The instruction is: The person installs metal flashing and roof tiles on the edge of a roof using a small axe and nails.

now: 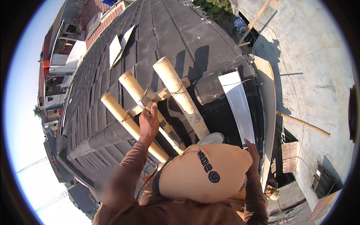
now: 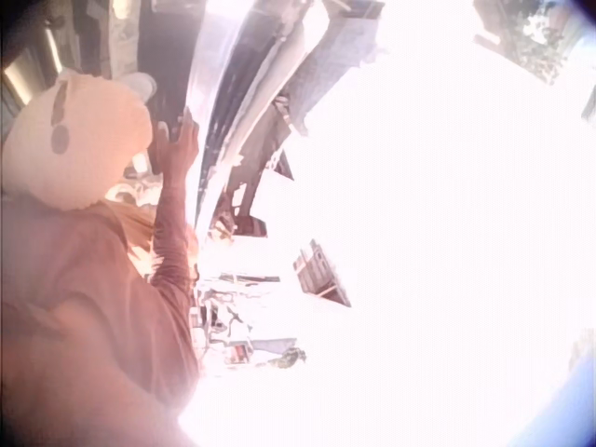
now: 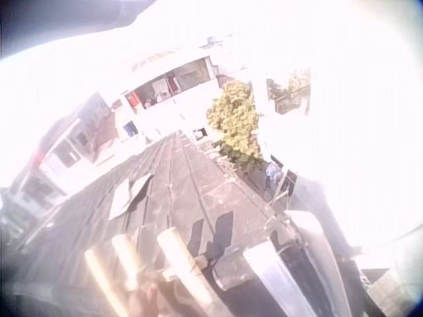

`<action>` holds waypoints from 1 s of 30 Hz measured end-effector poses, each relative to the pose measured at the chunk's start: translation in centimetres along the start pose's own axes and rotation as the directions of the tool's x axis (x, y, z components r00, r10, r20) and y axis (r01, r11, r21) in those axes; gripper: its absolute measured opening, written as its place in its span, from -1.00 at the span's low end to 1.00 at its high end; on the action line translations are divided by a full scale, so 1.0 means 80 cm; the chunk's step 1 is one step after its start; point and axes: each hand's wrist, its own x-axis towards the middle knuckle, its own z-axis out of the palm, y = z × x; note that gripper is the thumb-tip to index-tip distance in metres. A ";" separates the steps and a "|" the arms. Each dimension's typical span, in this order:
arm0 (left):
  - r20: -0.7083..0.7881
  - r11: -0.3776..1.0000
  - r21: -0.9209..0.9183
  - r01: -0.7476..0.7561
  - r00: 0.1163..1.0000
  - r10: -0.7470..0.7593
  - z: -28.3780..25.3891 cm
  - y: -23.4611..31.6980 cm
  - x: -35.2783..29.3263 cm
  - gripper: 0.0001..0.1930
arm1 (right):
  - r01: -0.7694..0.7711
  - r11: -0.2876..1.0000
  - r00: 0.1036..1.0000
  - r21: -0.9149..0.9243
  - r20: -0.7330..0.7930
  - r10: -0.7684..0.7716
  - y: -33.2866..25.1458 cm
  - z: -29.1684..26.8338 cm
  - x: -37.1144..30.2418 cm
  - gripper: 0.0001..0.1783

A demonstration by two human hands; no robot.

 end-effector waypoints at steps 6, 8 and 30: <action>0.208 0.982 0.175 -0.071 0.977 0.034 0.030 -0.010 0.034 -0.35 | -0.048 0.993 0.994 0.107 -0.089 0.058 0.007 0.018 0.006 -0.34; 0.201 0.970 0.242 0.006 0.978 -0.057 0.035 0.006 0.035 -0.42 | -0.061 0.988 0.990 0.145 -0.119 0.078 0.000 0.019 0.016 -0.36; 0.646 0.873 0.480 -0.088 0.709 -0.284 0.037 -0.010 0.071 -0.39 | 0.021 0.980 0.964 0.200 -0.264 0.033 0.000 -0.005 0.089 -0.66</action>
